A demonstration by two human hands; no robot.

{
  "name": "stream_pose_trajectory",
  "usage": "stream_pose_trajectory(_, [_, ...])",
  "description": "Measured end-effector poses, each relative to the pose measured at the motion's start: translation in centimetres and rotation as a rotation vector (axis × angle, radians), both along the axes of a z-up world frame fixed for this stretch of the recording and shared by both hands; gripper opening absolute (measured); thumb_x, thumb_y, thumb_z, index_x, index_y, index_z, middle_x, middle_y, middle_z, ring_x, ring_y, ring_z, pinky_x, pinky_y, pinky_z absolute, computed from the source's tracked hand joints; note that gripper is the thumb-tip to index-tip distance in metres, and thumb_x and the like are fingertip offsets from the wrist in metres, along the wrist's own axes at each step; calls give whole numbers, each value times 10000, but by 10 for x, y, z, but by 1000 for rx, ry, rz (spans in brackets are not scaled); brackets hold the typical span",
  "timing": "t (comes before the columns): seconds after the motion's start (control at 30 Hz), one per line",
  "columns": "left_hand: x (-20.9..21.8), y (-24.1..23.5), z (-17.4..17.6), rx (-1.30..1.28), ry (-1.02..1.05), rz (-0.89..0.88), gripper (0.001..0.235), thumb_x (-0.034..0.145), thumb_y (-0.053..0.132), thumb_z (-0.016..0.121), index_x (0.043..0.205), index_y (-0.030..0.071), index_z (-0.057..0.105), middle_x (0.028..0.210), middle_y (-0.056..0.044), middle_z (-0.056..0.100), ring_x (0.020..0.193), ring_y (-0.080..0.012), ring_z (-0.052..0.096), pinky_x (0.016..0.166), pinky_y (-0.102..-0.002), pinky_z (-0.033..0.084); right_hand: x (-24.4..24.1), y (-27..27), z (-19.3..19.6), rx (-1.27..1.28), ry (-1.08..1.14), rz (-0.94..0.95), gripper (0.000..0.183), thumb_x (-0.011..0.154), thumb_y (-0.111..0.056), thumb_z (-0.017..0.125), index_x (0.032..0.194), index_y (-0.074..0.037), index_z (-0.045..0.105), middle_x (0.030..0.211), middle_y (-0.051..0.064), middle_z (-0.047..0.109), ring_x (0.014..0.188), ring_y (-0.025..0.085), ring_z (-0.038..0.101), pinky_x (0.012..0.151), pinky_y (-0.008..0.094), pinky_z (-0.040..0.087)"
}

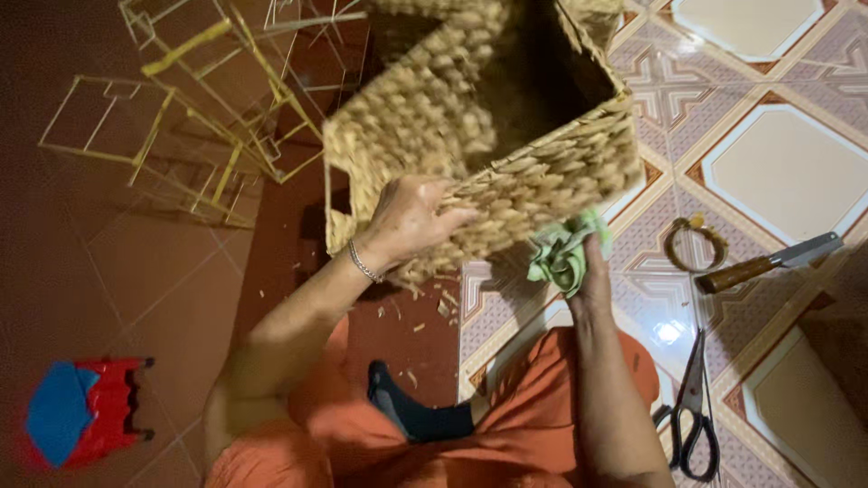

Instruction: The person wipes the interior and exterior surfaces of a woven basket with a green cloth and trims loose fibers using scissors. The basket is rotated and repositioned repeatedly to access different sides.

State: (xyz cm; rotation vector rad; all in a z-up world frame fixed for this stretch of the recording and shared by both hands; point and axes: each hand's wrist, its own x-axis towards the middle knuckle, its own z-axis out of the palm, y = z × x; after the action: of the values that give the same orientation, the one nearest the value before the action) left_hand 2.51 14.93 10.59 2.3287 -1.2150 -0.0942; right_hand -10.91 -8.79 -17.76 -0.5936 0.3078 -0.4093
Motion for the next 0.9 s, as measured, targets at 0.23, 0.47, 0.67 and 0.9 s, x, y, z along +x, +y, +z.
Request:
stream_pose_trajectory(0.23, [-23, 19, -30, 288, 489, 169, 371, 820, 374, 850, 785, 48, 678, 663, -57, 624, 592, -180, 628, 552, -342, 523, -34, -1, 29, -65, -34, -86, 837, 967, -679, 438, 1549, -79, 396, 1552, 124, 504, 1408, 300, 538, 1163, 449, 495])
stream_pose_trajectory(0.47, [13, 11, -82, 114, 540, 41, 565, 1000, 569, 600, 701, 90, 568, 666, -29, 574, 712, -134, 644, 702, -361, 519, -43, 2, 30, -121, 42, -79, 843, 989, -666, 525, 1563, -57, 421, 1564, 108, 516, 1402, 250, 557, 1164, 394, 493])
stream_pose_trajectory(0.67, [31, -7, -101, 129, 442, 64, 589, 1007, 552, 527, 644, 88, 536, 622, -33, 545, 622, -162, 532, 623, -404, 483, -51, -1, 63, -567, 188, -522, 596, 1097, -418, 616, 1561, -63, 492, 1454, 126, 631, 1033, 170, 661, 824, 286, 565])
stream_pose_trajectory(0.9, [14, 8, -60, 108, 676, 176, 388, 1017, 452, 501, 1203, 147, 652, 1011, -32, 727, 713, -101, 661, 528, -309, 522, -62, 26, 112, -1773, 278, -599, 680, 651, -29, 671, 1328, -13, 602, 1437, 216, 569, 1384, 416, 464, 1159, 551, 316])
